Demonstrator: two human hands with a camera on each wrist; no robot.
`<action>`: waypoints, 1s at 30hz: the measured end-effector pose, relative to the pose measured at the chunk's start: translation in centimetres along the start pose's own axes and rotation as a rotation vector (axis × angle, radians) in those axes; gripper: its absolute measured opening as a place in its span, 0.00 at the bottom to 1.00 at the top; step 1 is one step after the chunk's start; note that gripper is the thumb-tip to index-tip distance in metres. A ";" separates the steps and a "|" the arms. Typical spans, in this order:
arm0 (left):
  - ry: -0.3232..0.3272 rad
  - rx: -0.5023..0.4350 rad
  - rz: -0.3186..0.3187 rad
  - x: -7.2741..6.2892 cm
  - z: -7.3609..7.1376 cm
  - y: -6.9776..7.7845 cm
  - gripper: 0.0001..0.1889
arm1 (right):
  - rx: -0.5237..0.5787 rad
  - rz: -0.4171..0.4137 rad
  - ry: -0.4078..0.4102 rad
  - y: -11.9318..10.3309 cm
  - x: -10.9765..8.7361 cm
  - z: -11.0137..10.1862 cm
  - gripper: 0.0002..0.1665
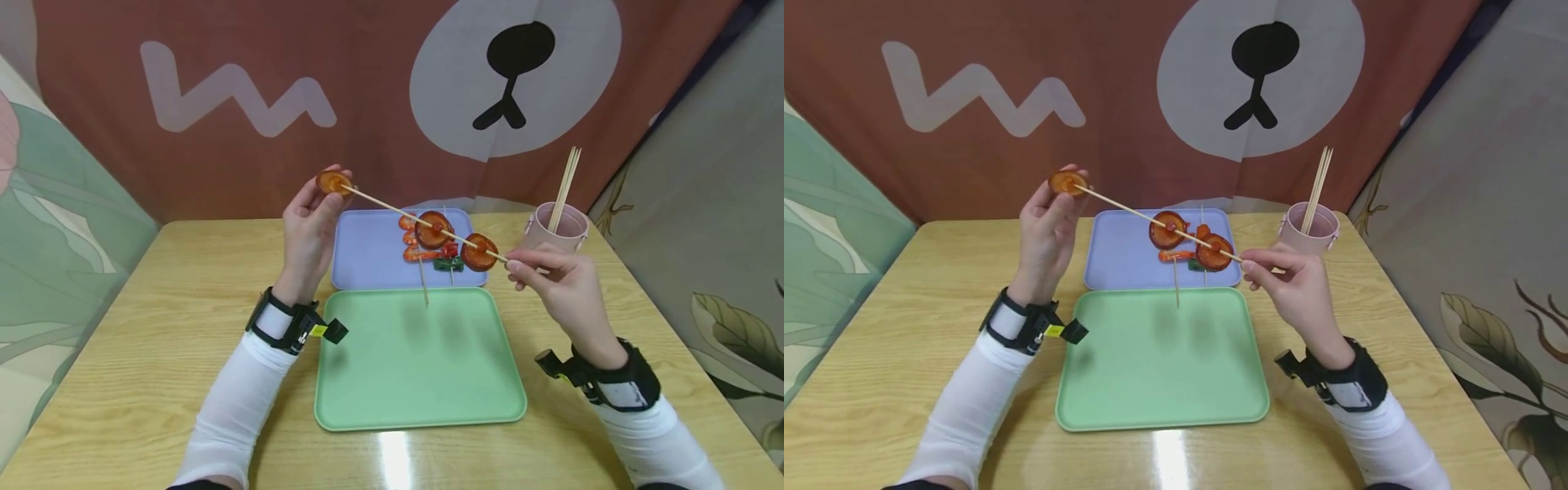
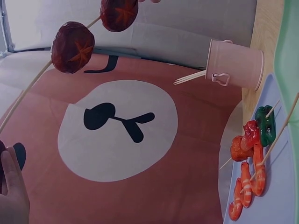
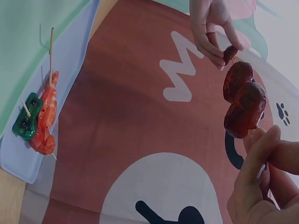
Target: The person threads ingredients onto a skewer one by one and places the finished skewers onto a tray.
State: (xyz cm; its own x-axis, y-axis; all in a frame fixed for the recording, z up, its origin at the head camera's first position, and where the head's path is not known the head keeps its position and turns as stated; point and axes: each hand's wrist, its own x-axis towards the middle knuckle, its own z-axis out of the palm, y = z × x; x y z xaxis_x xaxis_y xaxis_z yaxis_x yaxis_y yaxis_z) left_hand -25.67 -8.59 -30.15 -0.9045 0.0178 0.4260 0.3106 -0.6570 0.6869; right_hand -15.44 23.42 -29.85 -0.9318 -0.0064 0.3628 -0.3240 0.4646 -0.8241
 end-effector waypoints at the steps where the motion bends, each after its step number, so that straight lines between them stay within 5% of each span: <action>1: 0.001 -0.004 -0.003 0.0 0.0 0.0 0.25 | 0.004 0.000 -0.001 0.0 0.0 0.0 0.10; 13: 0.003 -0.085 -0.046 0.0 -0.1 -0.1 0.24 | 0.011 -0.016 -0.006 0.0 0.1 0.2 0.09; 30: -0.059 -0.017 -0.086 -0.3 0.0 -0.6 0.23 | -0.013 -0.004 -0.003 0.0 0.0 0.2 0.09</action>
State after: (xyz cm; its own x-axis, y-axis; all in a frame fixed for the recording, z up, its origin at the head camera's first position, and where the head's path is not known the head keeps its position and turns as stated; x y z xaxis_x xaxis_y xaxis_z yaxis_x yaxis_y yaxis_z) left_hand -25.61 -8.25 -30.69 -0.9086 0.1185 0.4005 0.2272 -0.6642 0.7122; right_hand -15.43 23.23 -29.95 -0.9311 -0.0106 0.3645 -0.3253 0.4760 -0.8171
